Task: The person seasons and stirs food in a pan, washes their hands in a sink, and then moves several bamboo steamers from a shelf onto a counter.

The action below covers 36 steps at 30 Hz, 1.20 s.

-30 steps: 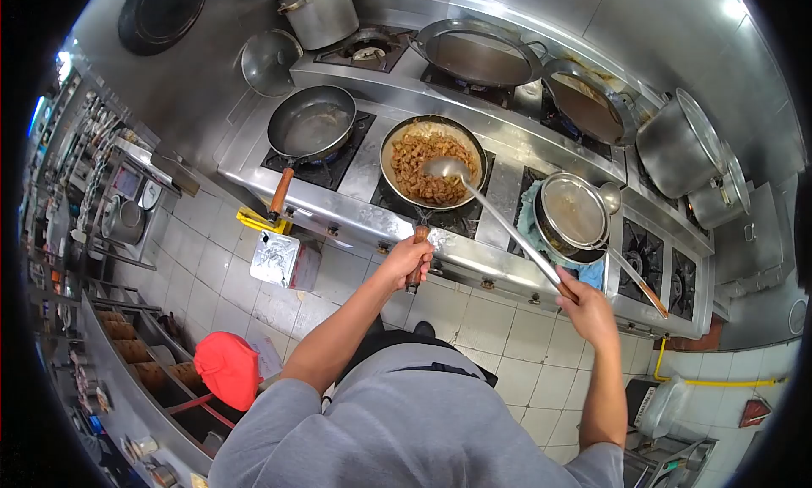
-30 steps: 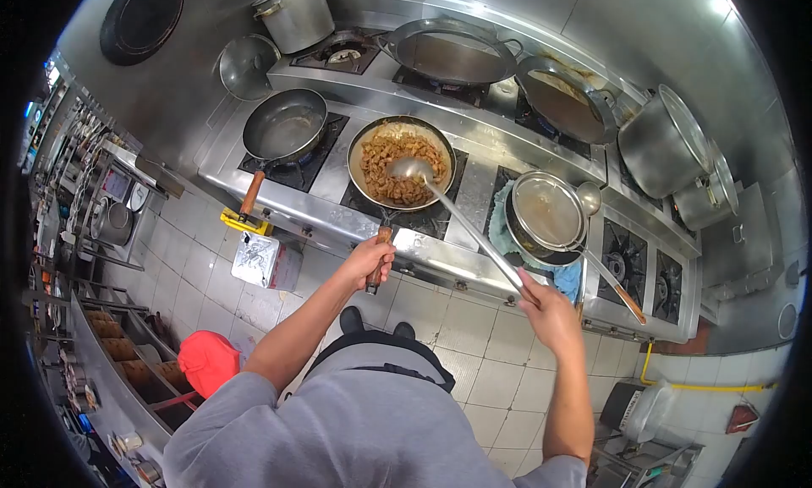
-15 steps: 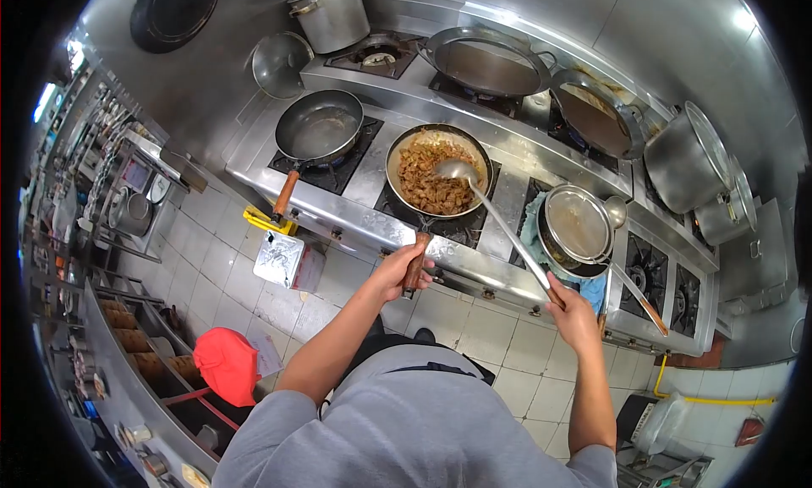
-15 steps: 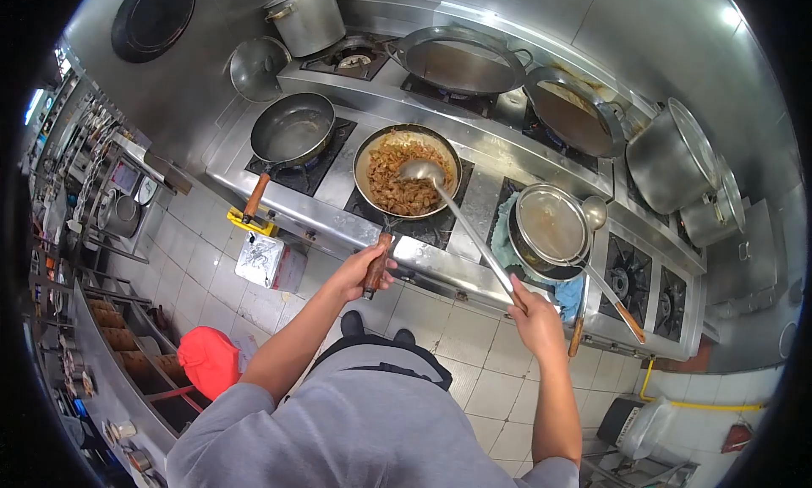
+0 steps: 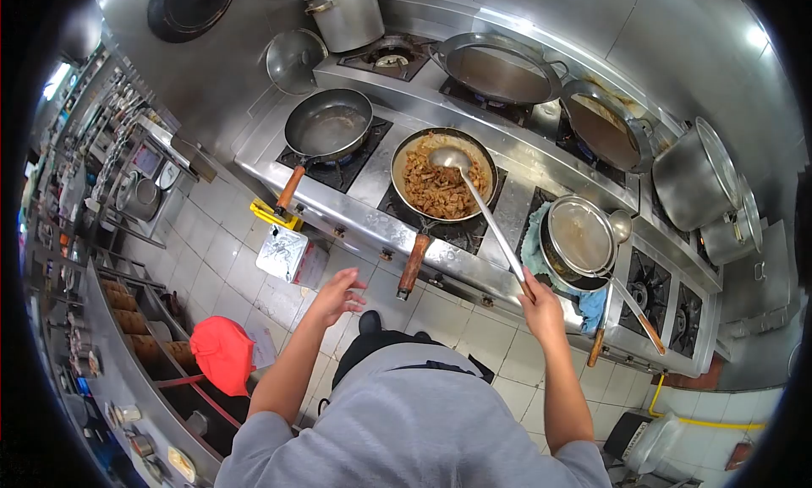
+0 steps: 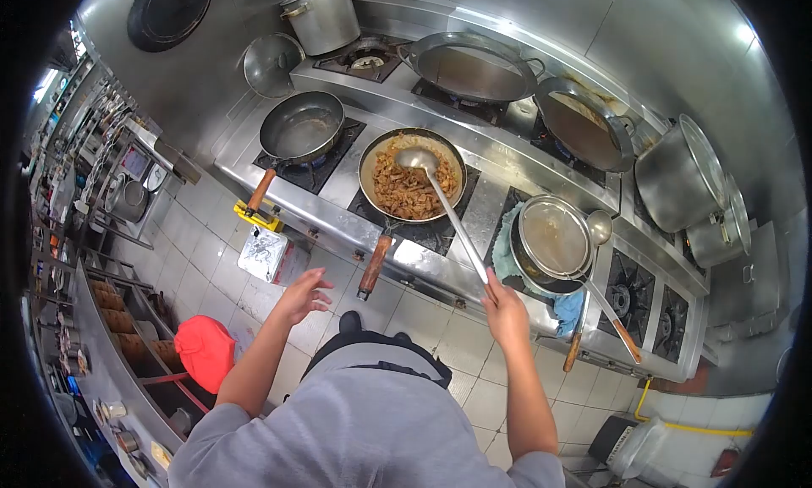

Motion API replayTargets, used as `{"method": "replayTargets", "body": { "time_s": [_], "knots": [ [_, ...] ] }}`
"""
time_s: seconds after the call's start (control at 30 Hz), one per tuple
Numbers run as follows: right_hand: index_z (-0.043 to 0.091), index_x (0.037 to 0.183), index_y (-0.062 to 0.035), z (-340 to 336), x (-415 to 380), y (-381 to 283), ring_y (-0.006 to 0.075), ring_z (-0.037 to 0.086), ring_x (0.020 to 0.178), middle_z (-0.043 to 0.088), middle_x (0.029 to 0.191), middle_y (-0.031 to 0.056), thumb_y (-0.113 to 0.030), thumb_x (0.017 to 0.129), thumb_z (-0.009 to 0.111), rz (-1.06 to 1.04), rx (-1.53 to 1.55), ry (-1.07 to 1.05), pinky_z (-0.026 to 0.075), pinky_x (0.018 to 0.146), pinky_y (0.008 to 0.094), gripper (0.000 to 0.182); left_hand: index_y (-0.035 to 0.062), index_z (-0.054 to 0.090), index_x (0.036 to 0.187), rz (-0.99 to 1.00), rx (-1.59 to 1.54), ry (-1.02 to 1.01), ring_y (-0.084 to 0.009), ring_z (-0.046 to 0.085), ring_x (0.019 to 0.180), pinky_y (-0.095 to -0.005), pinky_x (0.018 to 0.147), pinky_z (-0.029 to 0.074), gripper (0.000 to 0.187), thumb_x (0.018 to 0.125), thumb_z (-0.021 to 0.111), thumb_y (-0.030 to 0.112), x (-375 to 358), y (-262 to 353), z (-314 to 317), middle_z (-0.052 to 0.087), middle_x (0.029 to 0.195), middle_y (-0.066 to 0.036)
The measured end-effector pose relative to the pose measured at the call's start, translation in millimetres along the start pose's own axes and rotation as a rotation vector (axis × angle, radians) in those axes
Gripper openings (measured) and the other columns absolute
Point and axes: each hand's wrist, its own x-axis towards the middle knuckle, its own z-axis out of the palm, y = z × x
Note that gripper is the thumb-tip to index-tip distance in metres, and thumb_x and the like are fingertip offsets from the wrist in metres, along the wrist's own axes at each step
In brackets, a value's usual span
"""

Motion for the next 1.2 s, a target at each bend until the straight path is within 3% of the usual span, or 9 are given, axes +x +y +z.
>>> {"method": "replayTargets", "body": {
  "time_s": [0.23, 0.37, 0.5, 0.57, 0.63, 0.77, 0.83, 1.0, 1.2],
  "knots": [
    [0.050, 0.132, -0.0257, 13, 38, -10, 0.0358, 0.060, 0.086, 0.062, 0.092, 0.0157, -0.016, 0.081, 0.066, -0.047, -0.191, 0.005, 0.047, 0.075, 0.0428, 0.055, 0.0042, 0.045, 0.128, -0.154, 0.507, 0.470, -0.0205, 0.060, 0.056, -0.0320, 0.044, 0.051, 0.051, 0.086, 0.063, 0.027, -11, -140, -132, 0.062, 0.090, -0.014],
    [0.046, 0.136, -0.0232, -23, 19, 17, 0.0376, 0.061, 0.085, 0.063, 0.095, 0.0170, -0.013, 0.079, 0.066, -0.093, -0.130, -0.057, 0.048, 0.073, 0.0420, 0.061, 0.0002, 0.046, 0.122, -0.402, 0.390, 0.660, -0.0244, 0.059, 0.057, -0.0357, 0.044, 0.052, 0.046, 0.086, 0.060, 0.027, -74, -207, -178, 0.060, 0.097, -0.016],
    [0.045, 0.138, -0.0171, 12, -15, 44, 0.0246, 0.061, 0.074, 0.062, 0.085, 0.0142, -0.013, 0.084, 0.064, -0.025, 0.112, 0.066, 0.049, 0.071, 0.0340, 0.057, 0.0010, 0.046, 0.120, -0.499, 0.319, 0.730, -0.0264, 0.059, 0.055, -0.0367, 0.043, 0.051, 0.042, 0.088, 0.056, 0.026, -119, -245, -188, 0.058, 0.094, -0.016],
    [0.044, 0.138, -0.0153, 55, -27, 62, 0.0193, 0.058, 0.070, 0.060, 0.081, 0.0126, -0.014, 0.086, 0.063, 0.066, 0.215, 0.050, 0.048, 0.070, 0.0311, 0.056, 0.0020, 0.045, 0.120, -0.525, 0.285, 0.735, -0.0265, 0.059, 0.054, -0.0369, 0.042, 0.051, 0.041, 0.089, 0.056, 0.027, -121, -244, -192, 0.058, 0.093, -0.016],
    [0.042, 0.139, -0.0113, 100, -32, 82, 0.0113, 0.053, 0.064, 0.059, 0.080, 0.0020, -0.015, 0.089, 0.062, 0.064, 0.254, 0.062, 0.048, 0.062, 0.0278, 0.054, 0.0046, 0.046, 0.121, -0.507, 0.267, 0.731, -0.0275, 0.060, 0.051, -0.0386, 0.041, 0.052, 0.044, 0.087, 0.059, 0.029, -110, -243, -204, 0.061, 0.092, -0.016],
    [0.041, 0.139, -0.0094, 121, -37, 64, 0.0087, 0.049, 0.055, 0.054, 0.074, 0.0012, -0.013, 0.091, 0.057, 0.242, 0.420, -0.068, 0.045, 0.052, 0.0229, 0.051, 0.0063, 0.041, 0.128, -0.322, 0.275, 0.668, -0.0234, 0.059, 0.055, -0.0346, 0.045, 0.052, 0.048, 0.089, 0.058, 0.028, -63, -192, -226, 0.059, 0.095, -0.015],
    [0.039, 0.138, -0.0118, 111, -37, 43, 0.0088, 0.047, 0.050, 0.051, 0.071, 0.0017, -0.012, 0.094, 0.051, 0.363, 0.899, -0.173, 0.042, 0.044, 0.0233, 0.045, 0.0060, 0.041, 0.128, -0.273, 0.281, 0.661, -0.0222, 0.059, 0.055, -0.0337, 0.046, 0.052, 0.049, 0.089, 0.058, 0.028, -39, -150, -225, 0.059, 0.095, -0.015],
    [0.042, 0.131, -0.0113, 93, -26, 3, 0.0114, 0.046, 0.045, 0.050, 0.066, 0.0027, -0.025, 0.097, 0.048, 0.439, 1.423, -0.216, 0.041, 0.039, 0.0239, 0.037, 0.0068, 0.041, 0.130, -0.117, 0.335, 0.604, -0.0187, 0.059, 0.058, -0.0320, 0.046, 0.052, 0.045, 0.091, 0.054, 0.024, 18, -65, -241, 0.060, 0.093, -0.013],
    [0.048, 0.121, -0.0115, 134, -9, -11, 0.0095, 0.045, 0.044, 0.048, 0.062, 0.0013, -0.024, 0.096, 0.051, 0.563, 1.170, 0.185, 0.040, 0.038, 0.0237, 0.028, 0.0057, 0.046, 0.126, 0.052, 0.283, 0.616, -0.0144, 0.056, 0.058, -0.0265, 0.044, 0.047, 0.036, 0.094, 0.050, 0.020, 61, -7, -314, 0.059, 0.088, -0.009]
  ]
}}
